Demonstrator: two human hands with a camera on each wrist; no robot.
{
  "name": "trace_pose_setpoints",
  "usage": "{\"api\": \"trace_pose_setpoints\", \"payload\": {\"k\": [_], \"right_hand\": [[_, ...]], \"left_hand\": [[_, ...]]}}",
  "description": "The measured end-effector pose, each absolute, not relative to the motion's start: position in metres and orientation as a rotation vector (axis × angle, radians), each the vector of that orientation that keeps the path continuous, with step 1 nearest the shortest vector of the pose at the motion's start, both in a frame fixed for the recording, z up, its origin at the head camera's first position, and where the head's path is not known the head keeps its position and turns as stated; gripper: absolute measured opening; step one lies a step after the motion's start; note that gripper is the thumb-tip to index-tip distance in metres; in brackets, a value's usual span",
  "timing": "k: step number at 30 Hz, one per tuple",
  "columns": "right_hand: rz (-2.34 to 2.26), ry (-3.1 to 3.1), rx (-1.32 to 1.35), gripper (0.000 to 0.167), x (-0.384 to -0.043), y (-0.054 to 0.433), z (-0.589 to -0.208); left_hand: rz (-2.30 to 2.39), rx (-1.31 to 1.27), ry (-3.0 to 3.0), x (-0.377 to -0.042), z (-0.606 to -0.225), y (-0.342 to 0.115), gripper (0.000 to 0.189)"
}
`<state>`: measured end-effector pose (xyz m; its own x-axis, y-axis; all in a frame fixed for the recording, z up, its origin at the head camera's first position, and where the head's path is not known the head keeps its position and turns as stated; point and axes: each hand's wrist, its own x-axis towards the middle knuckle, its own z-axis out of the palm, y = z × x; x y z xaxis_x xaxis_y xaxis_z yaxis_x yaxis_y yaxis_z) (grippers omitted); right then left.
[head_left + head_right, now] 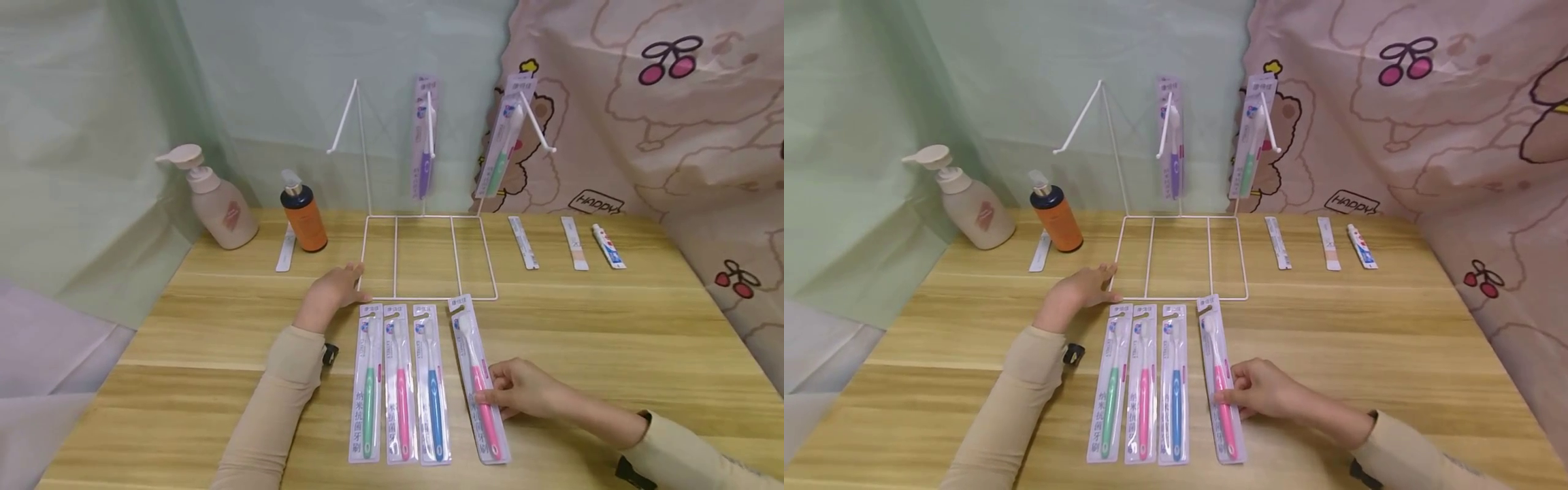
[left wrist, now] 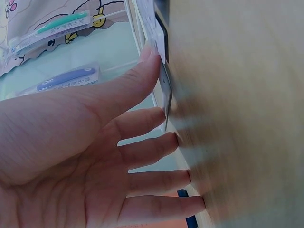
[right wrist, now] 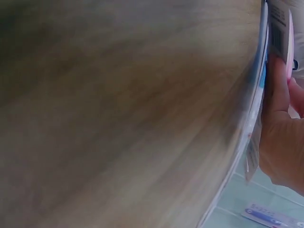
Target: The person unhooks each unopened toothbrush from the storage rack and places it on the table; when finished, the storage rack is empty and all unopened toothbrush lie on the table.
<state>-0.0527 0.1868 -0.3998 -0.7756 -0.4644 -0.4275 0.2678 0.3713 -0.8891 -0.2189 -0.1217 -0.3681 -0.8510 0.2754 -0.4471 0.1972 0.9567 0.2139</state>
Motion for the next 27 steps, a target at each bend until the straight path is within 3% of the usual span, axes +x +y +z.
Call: {"api": "trace_pose_setpoints", "payload": {"k": [11, 27], "right_hand": [[-1.286, 2.012, -0.106, 0.027, -0.059, 0.180, -0.401], [-1.054, 2.118, -0.299, 0.043, -0.068, 0.174, -0.392]], "left_hand": [[0.230, 0.314, 2.607, -0.218, -0.369, -0.122, 0.077], [0.232, 0.300, 2.600, -0.221, -0.371, -0.122, 0.076]]}}
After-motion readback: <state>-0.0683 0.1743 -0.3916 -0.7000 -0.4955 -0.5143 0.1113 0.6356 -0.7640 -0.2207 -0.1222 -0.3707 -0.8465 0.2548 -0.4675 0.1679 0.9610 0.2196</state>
